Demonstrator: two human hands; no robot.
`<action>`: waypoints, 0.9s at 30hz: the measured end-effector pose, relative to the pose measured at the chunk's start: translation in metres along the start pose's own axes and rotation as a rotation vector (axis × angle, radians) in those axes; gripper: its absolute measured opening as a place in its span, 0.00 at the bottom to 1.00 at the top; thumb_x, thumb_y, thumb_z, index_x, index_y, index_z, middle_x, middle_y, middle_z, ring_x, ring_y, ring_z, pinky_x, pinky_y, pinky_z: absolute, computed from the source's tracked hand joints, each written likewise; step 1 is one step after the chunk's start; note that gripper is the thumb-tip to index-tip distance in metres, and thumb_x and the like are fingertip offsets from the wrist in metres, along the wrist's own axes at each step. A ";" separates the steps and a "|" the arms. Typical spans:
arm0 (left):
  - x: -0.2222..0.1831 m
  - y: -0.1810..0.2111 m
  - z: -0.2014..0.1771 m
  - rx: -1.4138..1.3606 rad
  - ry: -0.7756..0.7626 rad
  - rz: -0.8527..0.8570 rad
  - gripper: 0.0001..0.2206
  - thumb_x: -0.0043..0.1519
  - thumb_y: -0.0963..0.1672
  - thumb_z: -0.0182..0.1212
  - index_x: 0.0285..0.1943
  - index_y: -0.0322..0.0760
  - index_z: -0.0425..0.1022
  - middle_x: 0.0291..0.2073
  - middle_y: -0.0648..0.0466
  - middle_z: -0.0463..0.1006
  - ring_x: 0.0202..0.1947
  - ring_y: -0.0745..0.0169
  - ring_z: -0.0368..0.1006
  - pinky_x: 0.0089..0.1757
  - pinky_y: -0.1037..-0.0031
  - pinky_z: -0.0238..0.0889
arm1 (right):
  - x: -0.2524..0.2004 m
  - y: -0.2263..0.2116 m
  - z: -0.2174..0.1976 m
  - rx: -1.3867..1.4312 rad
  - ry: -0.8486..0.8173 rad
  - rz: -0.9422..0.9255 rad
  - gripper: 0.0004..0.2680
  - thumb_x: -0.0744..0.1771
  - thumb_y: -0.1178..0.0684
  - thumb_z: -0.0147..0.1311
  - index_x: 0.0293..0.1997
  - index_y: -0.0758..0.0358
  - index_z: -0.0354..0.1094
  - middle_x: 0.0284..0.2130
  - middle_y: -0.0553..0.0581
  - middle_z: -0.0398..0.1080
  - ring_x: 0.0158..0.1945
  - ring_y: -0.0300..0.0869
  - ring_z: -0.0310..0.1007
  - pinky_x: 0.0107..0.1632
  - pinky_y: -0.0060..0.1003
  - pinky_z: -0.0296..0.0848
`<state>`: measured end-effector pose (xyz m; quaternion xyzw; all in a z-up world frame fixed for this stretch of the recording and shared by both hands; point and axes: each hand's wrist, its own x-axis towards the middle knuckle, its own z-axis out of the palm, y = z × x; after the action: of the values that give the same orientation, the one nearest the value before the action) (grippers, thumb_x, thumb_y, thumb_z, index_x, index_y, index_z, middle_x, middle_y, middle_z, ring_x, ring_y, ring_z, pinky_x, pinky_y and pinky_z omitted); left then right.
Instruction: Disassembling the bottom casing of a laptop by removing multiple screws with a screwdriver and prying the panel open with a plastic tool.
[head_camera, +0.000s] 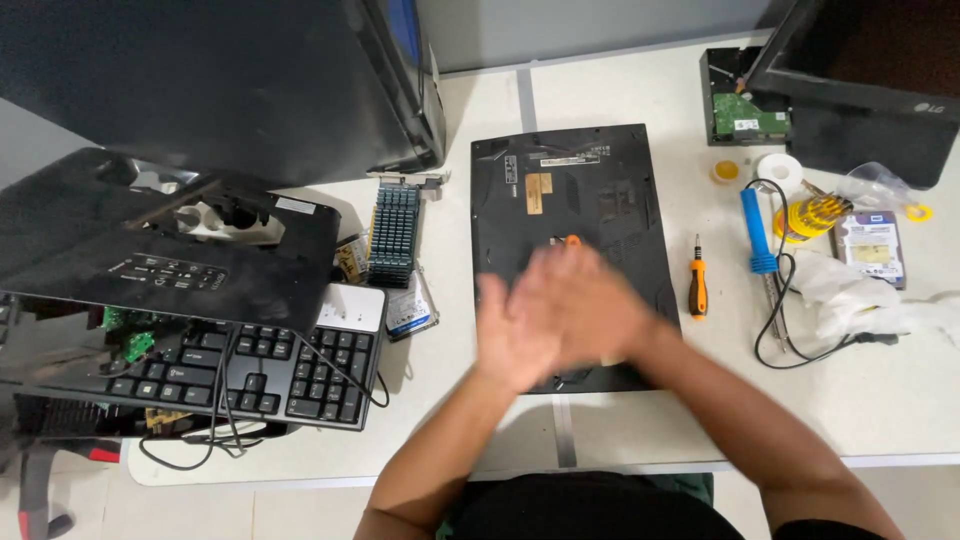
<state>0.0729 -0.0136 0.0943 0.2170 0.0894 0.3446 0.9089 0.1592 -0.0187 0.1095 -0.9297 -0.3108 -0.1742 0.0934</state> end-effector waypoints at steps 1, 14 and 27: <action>-0.003 0.007 0.005 -0.089 -0.168 0.076 0.42 0.61 0.67 0.39 0.82 0.51 0.45 0.80 0.48 0.42 0.78 0.41 0.38 0.68 0.44 0.38 | 0.051 0.031 0.024 0.241 0.071 -0.533 0.22 0.73 0.41 0.42 0.76 0.61 0.55 0.72 0.67 0.56 0.77 0.57 0.47 0.77 0.49 0.44; 0.012 0.023 -0.096 0.678 0.501 0.336 0.24 0.70 0.45 0.55 0.76 0.35 0.60 0.69 0.41 0.63 0.70 0.50 0.56 0.68 0.60 0.46 | 0.019 0.125 0.083 0.373 -0.185 -0.935 0.20 0.67 0.35 0.54 0.64 0.49 0.70 0.32 0.50 0.68 0.34 0.43 0.74 0.35 0.36 0.73; 0.014 0.012 -0.123 0.937 0.505 0.412 0.28 0.67 0.40 0.60 0.76 0.31 0.55 0.76 0.28 0.42 0.76 0.29 0.40 0.70 0.51 0.39 | 0.053 0.130 0.071 0.628 -0.438 -0.603 0.20 0.66 0.54 0.54 0.68 0.58 0.66 0.41 0.69 0.76 0.46 0.62 0.79 0.50 0.53 0.76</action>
<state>0.0383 0.0445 -0.0096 0.5208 0.4030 0.4795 0.5801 0.2967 -0.0725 0.0557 -0.7399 -0.6162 0.1083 0.2474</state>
